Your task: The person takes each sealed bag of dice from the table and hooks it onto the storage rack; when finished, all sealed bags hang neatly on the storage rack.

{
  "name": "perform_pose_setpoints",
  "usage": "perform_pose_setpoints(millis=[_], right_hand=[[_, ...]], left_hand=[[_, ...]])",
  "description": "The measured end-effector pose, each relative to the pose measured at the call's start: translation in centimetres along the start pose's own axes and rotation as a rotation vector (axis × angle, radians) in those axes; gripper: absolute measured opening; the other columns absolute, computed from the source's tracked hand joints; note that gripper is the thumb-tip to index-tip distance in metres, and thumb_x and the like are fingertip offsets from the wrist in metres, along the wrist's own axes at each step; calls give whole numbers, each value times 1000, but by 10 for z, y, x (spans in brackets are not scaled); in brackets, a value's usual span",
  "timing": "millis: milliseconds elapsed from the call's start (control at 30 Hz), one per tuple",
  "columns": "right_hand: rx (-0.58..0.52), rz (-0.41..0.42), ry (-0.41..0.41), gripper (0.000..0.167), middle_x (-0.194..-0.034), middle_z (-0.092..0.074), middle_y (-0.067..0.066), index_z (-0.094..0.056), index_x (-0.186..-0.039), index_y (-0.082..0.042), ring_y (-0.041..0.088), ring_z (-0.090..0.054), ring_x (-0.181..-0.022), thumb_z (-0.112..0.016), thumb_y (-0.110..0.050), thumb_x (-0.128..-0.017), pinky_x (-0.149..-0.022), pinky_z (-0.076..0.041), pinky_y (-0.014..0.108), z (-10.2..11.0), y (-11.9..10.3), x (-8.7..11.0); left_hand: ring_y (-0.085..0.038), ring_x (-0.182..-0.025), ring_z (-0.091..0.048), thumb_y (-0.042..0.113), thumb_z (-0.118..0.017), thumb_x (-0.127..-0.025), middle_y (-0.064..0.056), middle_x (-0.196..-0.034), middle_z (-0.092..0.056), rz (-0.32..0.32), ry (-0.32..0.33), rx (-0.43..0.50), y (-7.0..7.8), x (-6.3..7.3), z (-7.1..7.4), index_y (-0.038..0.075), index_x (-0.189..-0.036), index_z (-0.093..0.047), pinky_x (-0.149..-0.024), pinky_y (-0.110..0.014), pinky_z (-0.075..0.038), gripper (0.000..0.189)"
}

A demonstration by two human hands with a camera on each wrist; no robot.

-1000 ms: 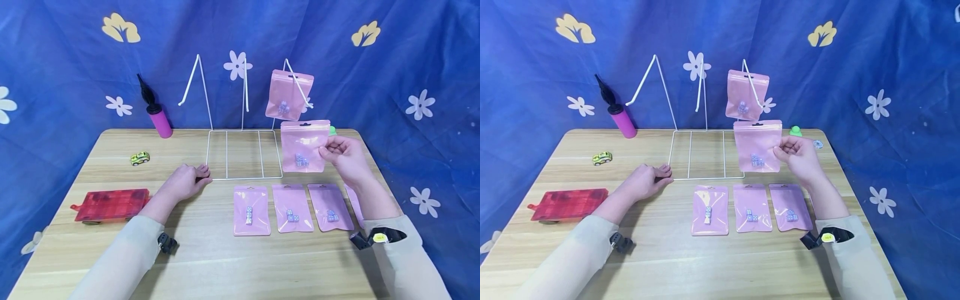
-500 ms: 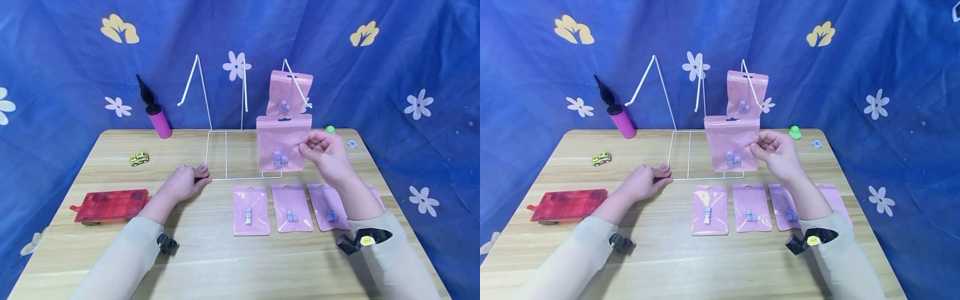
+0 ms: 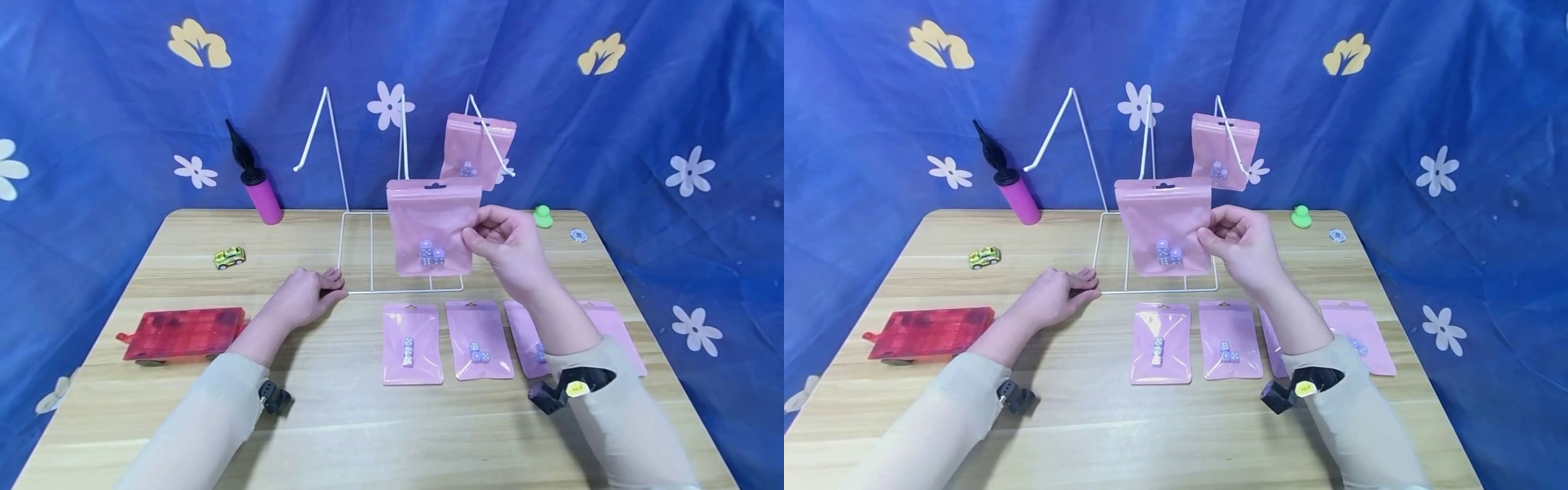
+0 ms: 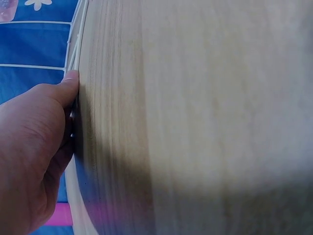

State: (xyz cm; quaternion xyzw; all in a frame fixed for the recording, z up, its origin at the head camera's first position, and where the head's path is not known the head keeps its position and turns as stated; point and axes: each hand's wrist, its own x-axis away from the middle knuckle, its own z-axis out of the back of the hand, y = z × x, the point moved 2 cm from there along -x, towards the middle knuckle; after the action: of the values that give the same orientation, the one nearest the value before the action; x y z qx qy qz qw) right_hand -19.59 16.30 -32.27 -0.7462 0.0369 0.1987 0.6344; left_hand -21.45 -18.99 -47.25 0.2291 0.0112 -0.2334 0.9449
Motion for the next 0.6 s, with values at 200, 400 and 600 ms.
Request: perform_pose_setpoints(millis=[200,400,600], right_hand=[[-20,-14,1,32,-86,-77,3,-73,-91,-6,12,-68,-77,-63,25,-90,-70,-57,18,-15,5,-4],[-23,-4,8,28,-86,-77,2,-72,-92,-2,12,-68,-77,-64,24,-90,-69,-56,19,-25,11,-9],[12,-26,34,20,-86,-77,2,-71,-93,1,13,-67,-77,-65,21,-92,-69,-55,19,-27,19,-14]], left_hand=[[-31,-129,-63,24,-78,-99,-18,-133,-67,1,-9,8,1,1,1,-1,-126,-74,-112,-49,-48,37],[-31,-129,-63,25,-78,-99,-17,-133,-67,7,-10,9,1,1,0,0,-126,-74,-112,-49,-48,36],[-31,-132,-60,26,-78,-99,-16,-135,-66,28,-21,14,1,2,0,1,-126,-74,-114,-49,-46,37]])
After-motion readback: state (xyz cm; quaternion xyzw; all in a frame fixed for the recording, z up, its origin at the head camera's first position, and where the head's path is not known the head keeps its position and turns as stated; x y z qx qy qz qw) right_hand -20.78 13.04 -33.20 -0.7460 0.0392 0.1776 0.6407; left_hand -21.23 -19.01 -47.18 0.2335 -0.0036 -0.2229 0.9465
